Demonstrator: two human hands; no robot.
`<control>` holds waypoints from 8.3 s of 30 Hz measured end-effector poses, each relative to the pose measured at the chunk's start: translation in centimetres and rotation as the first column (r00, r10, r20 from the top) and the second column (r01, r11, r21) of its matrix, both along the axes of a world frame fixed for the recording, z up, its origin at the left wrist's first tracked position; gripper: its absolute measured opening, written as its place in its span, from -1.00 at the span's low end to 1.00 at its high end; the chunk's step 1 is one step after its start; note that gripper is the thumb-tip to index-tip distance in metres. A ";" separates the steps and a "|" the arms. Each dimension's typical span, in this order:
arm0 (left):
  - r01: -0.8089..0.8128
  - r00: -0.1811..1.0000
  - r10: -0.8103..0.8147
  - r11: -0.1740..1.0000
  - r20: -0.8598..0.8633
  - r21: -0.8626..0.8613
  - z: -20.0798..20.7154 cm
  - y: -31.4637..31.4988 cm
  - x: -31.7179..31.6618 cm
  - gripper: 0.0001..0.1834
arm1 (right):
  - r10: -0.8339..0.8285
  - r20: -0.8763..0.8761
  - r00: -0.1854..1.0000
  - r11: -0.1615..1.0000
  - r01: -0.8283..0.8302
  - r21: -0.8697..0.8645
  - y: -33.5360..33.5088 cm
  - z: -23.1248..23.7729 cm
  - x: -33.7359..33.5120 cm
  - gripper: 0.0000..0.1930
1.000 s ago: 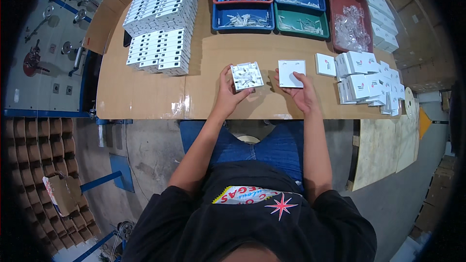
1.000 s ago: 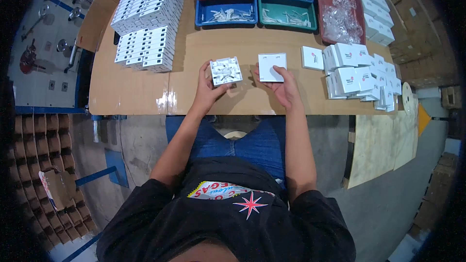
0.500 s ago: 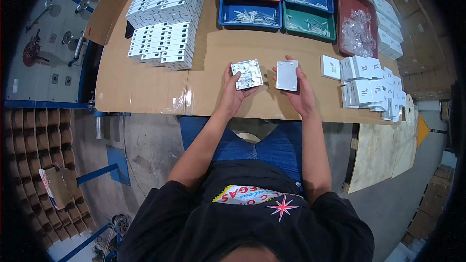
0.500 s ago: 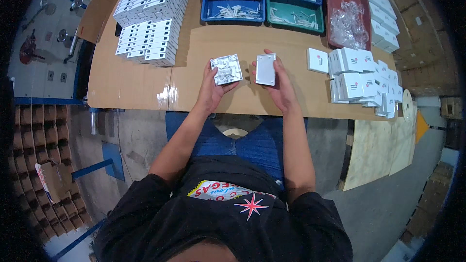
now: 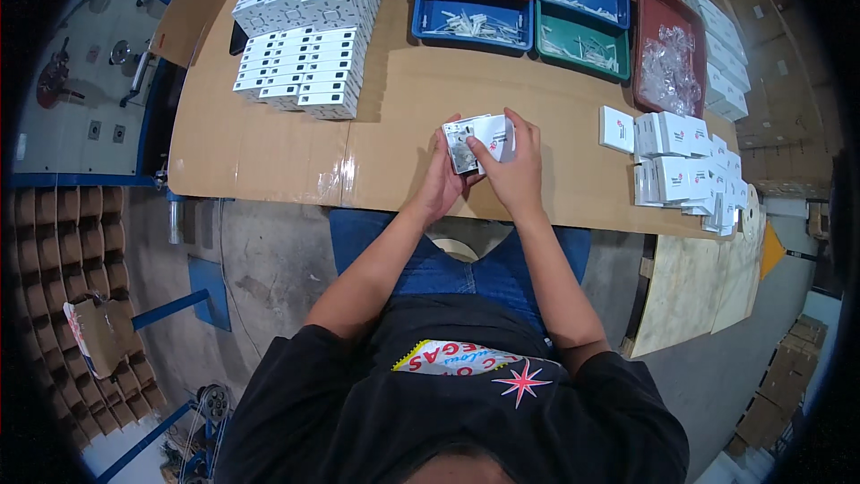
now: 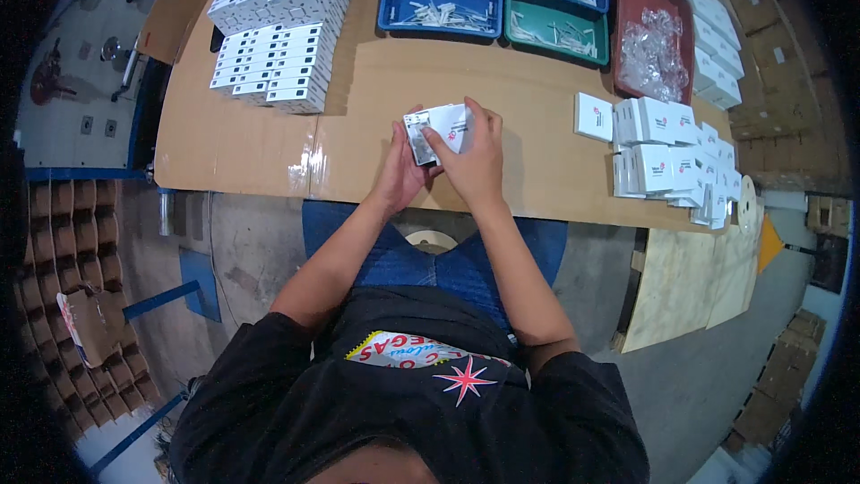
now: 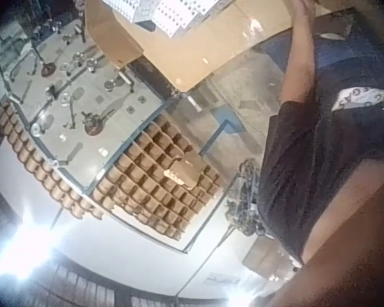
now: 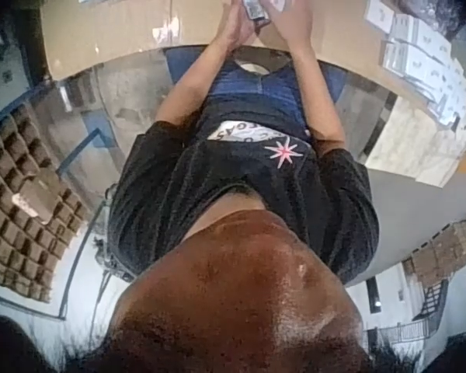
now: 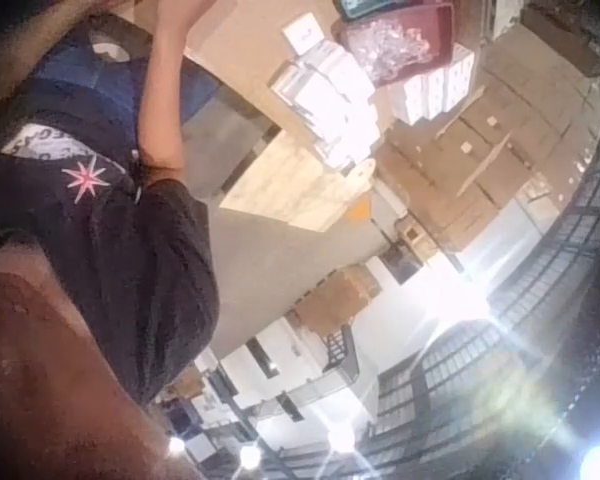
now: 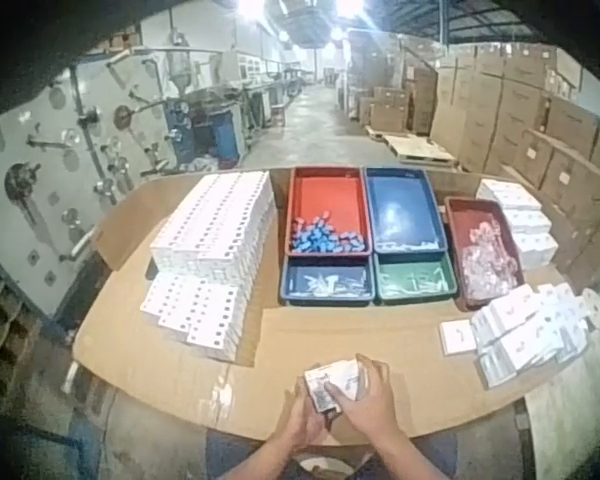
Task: Packaging blue and white industrial components into small white boxes at a workbench.
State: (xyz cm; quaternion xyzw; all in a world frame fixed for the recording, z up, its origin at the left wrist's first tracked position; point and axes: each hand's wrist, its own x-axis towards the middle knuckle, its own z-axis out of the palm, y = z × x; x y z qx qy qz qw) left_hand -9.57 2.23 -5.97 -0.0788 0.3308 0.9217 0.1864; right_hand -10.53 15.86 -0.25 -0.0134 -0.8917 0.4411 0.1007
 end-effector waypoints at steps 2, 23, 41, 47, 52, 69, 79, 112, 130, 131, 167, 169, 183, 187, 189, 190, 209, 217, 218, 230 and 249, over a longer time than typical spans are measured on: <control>-0.002 0.999 0.002 1.000 -0.033 -0.006 0.4 0.1 0.0 -0.25 | 0.007 0.010 1.000 1.000 -0.007 0.017 -0.3 -0.1 0.0 -0.19; -0.115 0.979 0.088 0.984 -0.186 -0.138 -0.8 0.7 0.0 -0.18 | 0.046 -0.081 0.996 0.990 -0.035 0.139 -1.7 -1.3 0.3 -0.20; -0.109 0.979 0.086 0.987 -0.183 -0.119 -1.4 0.5 -0.3 -0.40 | 0.066 -0.063 0.996 0.989 -0.057 0.139 -1.9 -2.4 0.9 -0.22; -0.093 0.983 0.063 0.981 -0.174 -0.172 -0.2 0.6 0.0 -0.43 | 0.090 -0.075 0.993 0.984 -0.077 0.160 -1.5 -3.7 0.9 -0.32; -0.078 0.983 0.040 0.974 -0.177 -0.214 0.4 0.7 0.2 -0.41 | 0.115 -0.077 0.990 0.992 -0.111 0.052 -0.7 -3.8 0.4 -0.35; -0.027 0.989 -0.028 0.933 -0.146 -0.359 -0.7 -3.2 -1.3 -0.56 | 0.429 0.306 0.850 0.544 0.027 -0.839 2.9 -6.1 -1.2 -0.62; 0.054 0.988 -0.107 0.910 -0.109 -0.410 -1.4 -4.0 -1.8 -0.62 | 0.447 0.161 0.880 0.483 -0.086 -0.871 2.7 -7.1 -1.2 -0.60; 0.044 0.968 -0.207 0.695 -0.141 -0.718 0.4 -5.1 -0.8 -0.70 | 0.413 0.212 0.886 0.522 -0.040 -0.852 2.2 -7.0 -0.6 -0.76; 0.013 0.952 -0.211 0.752 -0.222 -0.659 1.2 -4.7 -0.8 -0.61 | 0.415 0.240 0.877 0.557 -0.036 -0.830 2.2 -6.7 -0.7 -0.77; 0.018 0.956 -0.211 0.737 -0.205 -0.675 1.0 -4.8 -0.8 -0.62 | 0.424 0.228 0.877 0.558 -0.054 -0.828 2.3 -6.8 -0.7 -0.76; -0.134 0.945 -0.069 0.810 -0.321 -0.571 -1.1 -4.5 0.1 -0.67 | 0.453 0.169 0.875 0.570 -0.139 -0.810 2.5 -7.0 -0.8 -0.66; -0.130 0.946 -0.068 0.817 -0.318 -0.562 -0.9 -4.3 0.0 -0.67 | 0.443 0.168 0.881 0.561 -0.127 -0.818 2.4 -6.5 -0.7 -0.68; -0.057 0.962 -0.112 0.810 -0.249 -0.583 -0.1 -5.0 -0.5 -0.70 | 0.380 0.196 0.904 0.617 -0.090 -0.782 2.3 -6.7 -0.7 -0.82; -0.061 0.960 -0.117 0.797 -0.253 -0.602 -0.2 -5.2 -0.6 -0.71 | 0.369 0.146 0.918 0.630 -0.131 -0.765 1.6 -6.5 -0.5 -0.79; -0.072 0.960 -0.107 0.802 -0.260 -0.593 -0.2 -5.1 -0.5 -0.71 | 0.352 0.136 0.926 0.638 -0.132 -0.759 1.6 -6.6 -0.3 -0.78; -0.082 0.957 -0.097 0.816 -0.274 -0.572 -0.2 -4.9 -0.4 -0.71 | 0.355 0.129 0.926 0.655 -0.148 -0.741 1.8 -6.8 -0.3 -0.77; -0.091 0.960 -0.075 0.825 -0.268 -0.558 -0.5 -3.9 -0.6 -0.70 | 0.378 0.191 0.906 0.628 -0.099 -0.772 2.9 -6.9 -0.9 -0.83; -0.130 0.948 -0.068 0.810 -0.311 -0.572 -0.6 -3.7 0.1 -0.71 | 0.404 0.163 0.900 0.566 -0.106 -0.818 2.7 -5.8 -0.5 -0.68; -0.162 0.936 -0.056 0.808 -0.348 -0.566 -0.5 -3.5 0.2 -0.71 | 0.428 0.185 0.885 0.620 -0.139 -0.772 3.1 -6.2 -0.5 -0.64; -0.125 0.945 -0.072 0.824 -0.320 -0.553 1.4 -3.6 0.8 -0.69 | 0.424 0.173 0.889 0.684 -0.188 -0.705 3.6 -5.0 0.0 -0.70; -0.300 0.786 -0.157 0.749 -0.598 -0.590 14.7 -3.2 4.4 -0.66 | 0.404 -0.226 0.886 0.677 -0.456 -0.578 4.2 8.6 4.7 -0.68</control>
